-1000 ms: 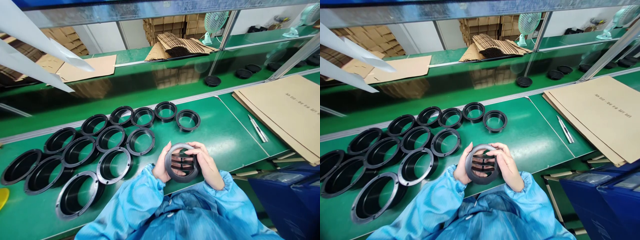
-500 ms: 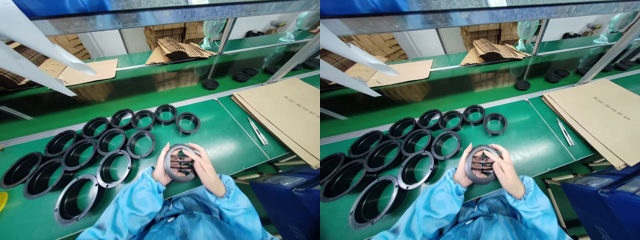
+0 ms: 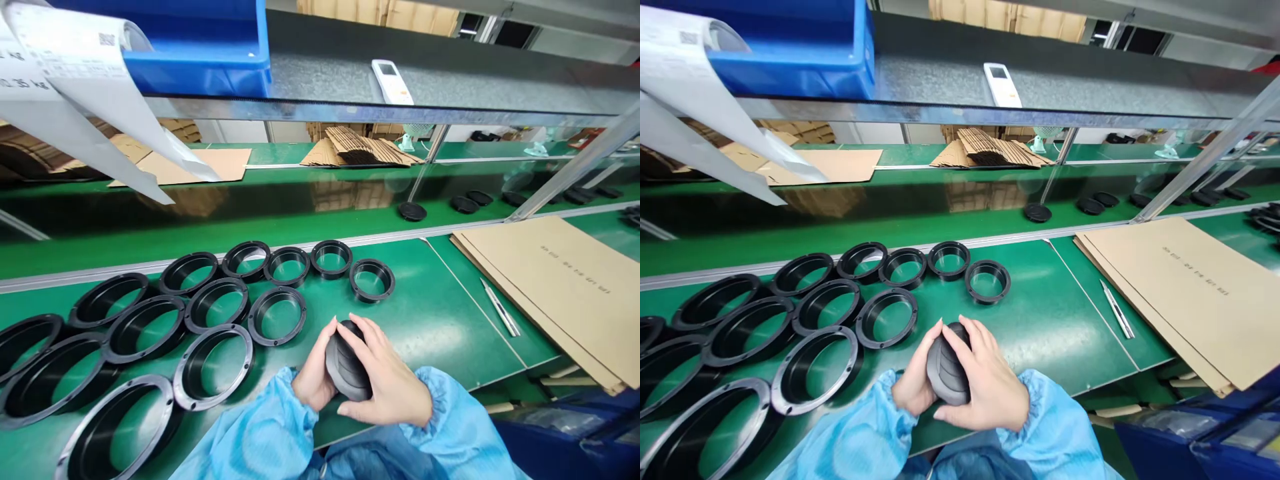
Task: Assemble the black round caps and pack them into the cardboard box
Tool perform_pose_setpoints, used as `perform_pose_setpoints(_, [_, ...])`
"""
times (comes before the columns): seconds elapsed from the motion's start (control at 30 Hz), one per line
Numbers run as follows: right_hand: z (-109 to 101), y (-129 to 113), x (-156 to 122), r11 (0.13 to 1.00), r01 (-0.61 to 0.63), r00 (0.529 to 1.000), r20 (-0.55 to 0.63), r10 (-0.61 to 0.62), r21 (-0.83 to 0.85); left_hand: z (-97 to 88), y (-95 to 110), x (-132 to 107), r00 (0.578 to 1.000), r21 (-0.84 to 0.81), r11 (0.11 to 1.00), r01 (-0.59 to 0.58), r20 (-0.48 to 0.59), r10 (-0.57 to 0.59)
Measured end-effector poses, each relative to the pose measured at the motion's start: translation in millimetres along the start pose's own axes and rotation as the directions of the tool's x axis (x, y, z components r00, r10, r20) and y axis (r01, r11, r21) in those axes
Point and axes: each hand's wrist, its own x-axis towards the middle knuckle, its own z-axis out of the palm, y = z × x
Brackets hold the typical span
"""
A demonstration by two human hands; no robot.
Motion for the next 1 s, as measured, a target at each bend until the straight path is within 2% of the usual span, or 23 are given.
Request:
perform_pose_setpoints(0.07, [-11.2, 8.5, 13.0, 1.000, 0.002, 1.000, -0.031, -0.002, 0.011, -1.6, 3.0, -0.1, 0.995, 0.027, 1.000, -0.015, 0.100, 0.012])
perform_pose_setpoints(0.13, [-25.4, 28.2, 30.6, 0.997, -0.061, 0.988, -0.143, 0.054, -0.045, -2.3, 7.6, -0.2, 0.987, 0.091, 0.995, -0.049, 0.160, 0.034])
perform_pose_setpoints(0.2, [-37.8, 55.5, 51.7, 0.964, -0.197, 0.946, -0.294, 0.138, -0.181, -2.7, 11.7, -0.2, 0.987, 0.157, 0.984, -0.083, 0.151, 0.060])
perform_pose_setpoints(0.23, [-42.0, 69.5, 62.5, 0.931, -0.263, 0.930, -0.323, 0.174, -0.254, -3.0, 13.2, 0.0, 0.989, 0.178, 0.980, -0.088, 0.136, 0.064])
perform_pose_setpoints(0.33, [-44.5, 100.8, 88.9, 0.848, -0.334, 0.934, -0.266, 0.239, -0.411, -4.8, 14.3, 1.2, 0.992, 0.190, 0.980, -0.056, 0.119, 0.033])
perform_pose_setpoints(0.4, [-38.6, 109.2, 98.0, 0.817, -0.338, 0.939, -0.219, 0.264, -0.467, -6.1, 13.7, 2.2, 0.993, 0.177, 0.983, -0.042, 0.119, 0.021])
perform_pose_setpoints(0.5, [-24.3, 109.4, 95.3, 0.785, -0.349, 0.937, -0.191, 0.293, -0.512, -8.0, 13.7, 3.0, 0.995, 0.156, 0.986, -0.052, 0.094, 0.037])
perform_pose_setpoints(0.6, [-16.1, 103.7, 79.7, 0.763, -0.329, 0.944, -0.169, 0.283, -0.557, -9.6, 13.9, 3.3, 0.997, 0.136, 0.989, -0.057, 0.054, 0.050])
perform_pose_setpoints(0.67, [-22.0, 96.8, 71.2, 0.754, -0.302, 0.952, -0.141, 0.272, -0.583, -9.7, 12.9, 3.2, 0.999, 0.126, 0.991, -0.053, 0.010, 0.052])
perform_pose_setpoints(0.73, [-36.8, 87.4, 69.9, 0.779, -0.256, 0.966, -0.121, 0.228, -0.572, -8.8, 11.2, 2.7, 0.998, 0.115, 0.993, -0.039, -0.037, 0.043])
perform_pose_setpoints(0.83, [-55.7, 74.5, 79.5, 0.836, -0.250, 0.958, -0.247, 0.143, -0.489, -7.5, 9.1, 2.2, 0.998, 0.105, 0.994, -0.015, -0.060, 0.021])
perform_pose_setpoints(0.9, [-51.2, 71.9, 86.2, 0.843, -0.299, 0.934, -0.320, 0.161, -0.448, -8.1, 9.0, 2.7, 0.998, 0.100, 0.995, -0.007, -0.064, 0.013])
perform_pose_setpoints(1.0, [-25.4, 80.4, 91.8, 0.858, -0.257, 0.966, -0.149, 0.212, -0.445, -11.9, 10.3, 5.5, 0.996, 0.093, 0.996, 0.002, -0.086, 0.006])
